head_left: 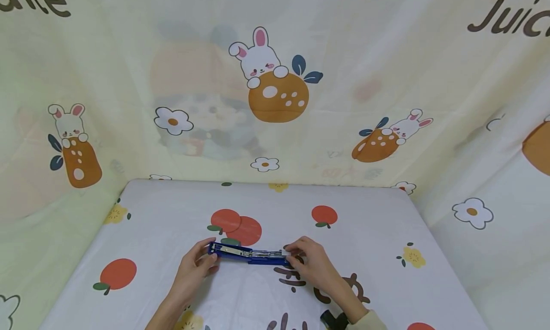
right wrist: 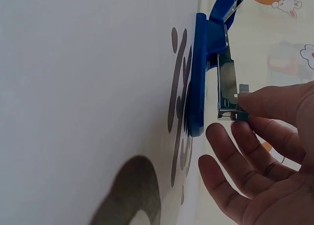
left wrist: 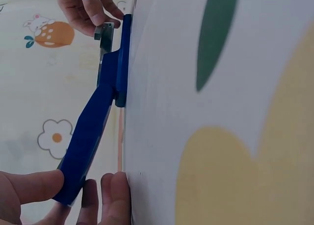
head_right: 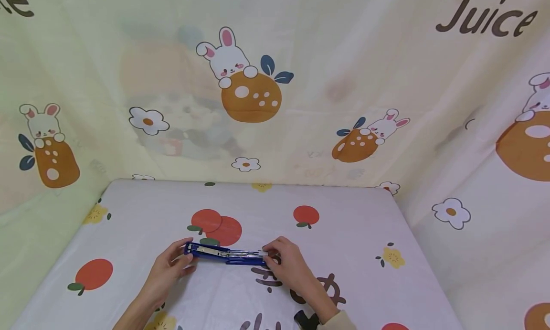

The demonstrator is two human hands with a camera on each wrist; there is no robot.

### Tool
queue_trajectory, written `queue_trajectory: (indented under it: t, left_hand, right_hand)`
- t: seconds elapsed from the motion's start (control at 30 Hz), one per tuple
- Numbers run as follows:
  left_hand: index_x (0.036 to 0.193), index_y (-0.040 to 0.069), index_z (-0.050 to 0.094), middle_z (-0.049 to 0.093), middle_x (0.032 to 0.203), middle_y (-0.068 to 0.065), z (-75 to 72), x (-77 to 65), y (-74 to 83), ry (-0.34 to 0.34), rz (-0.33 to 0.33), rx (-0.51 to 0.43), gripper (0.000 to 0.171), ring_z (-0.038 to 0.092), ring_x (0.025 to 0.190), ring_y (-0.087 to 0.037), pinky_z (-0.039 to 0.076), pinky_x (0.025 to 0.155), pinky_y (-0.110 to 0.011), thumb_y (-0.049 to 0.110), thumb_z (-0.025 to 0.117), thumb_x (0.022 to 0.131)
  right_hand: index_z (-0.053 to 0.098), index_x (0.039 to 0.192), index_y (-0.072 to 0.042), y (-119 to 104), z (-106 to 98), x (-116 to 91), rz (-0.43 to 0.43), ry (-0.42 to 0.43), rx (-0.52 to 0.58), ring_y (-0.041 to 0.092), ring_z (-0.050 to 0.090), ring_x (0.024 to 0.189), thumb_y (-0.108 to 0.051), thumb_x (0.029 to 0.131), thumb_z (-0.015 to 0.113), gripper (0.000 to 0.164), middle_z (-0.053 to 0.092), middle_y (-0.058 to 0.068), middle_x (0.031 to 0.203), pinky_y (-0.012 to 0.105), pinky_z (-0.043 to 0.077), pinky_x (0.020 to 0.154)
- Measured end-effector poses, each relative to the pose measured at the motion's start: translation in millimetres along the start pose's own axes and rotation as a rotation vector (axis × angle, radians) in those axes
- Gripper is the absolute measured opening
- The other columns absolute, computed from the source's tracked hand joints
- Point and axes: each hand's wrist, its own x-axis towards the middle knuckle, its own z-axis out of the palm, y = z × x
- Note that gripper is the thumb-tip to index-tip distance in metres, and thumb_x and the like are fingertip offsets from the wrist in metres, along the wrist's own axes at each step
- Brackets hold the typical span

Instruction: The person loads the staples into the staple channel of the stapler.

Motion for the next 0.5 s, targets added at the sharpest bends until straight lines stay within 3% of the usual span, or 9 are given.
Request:
queue_trajectory:
  t: [0.5]
  left_hand:
    - [0.157, 0.012, 0.048, 0.056, 0.150, -0.027, 0.5, 0.1, 0.3, 0.003, 0.001, -0.004, 0.050, 0.071, 0.115, -0.026, 0.066, 0.095, -0.040, 0.003, 0.055, 0.108]
  right_hand:
    - [0.080, 0.107, -0.013, -0.7, 0.2, 2.1, -0.011, 0.005, -0.011, 0.010, 0.059, 0.083, -0.009, 0.092, 0.081, 0.016, 0.067, -0.005, 0.094, 0.022, 0.059, 0.072]
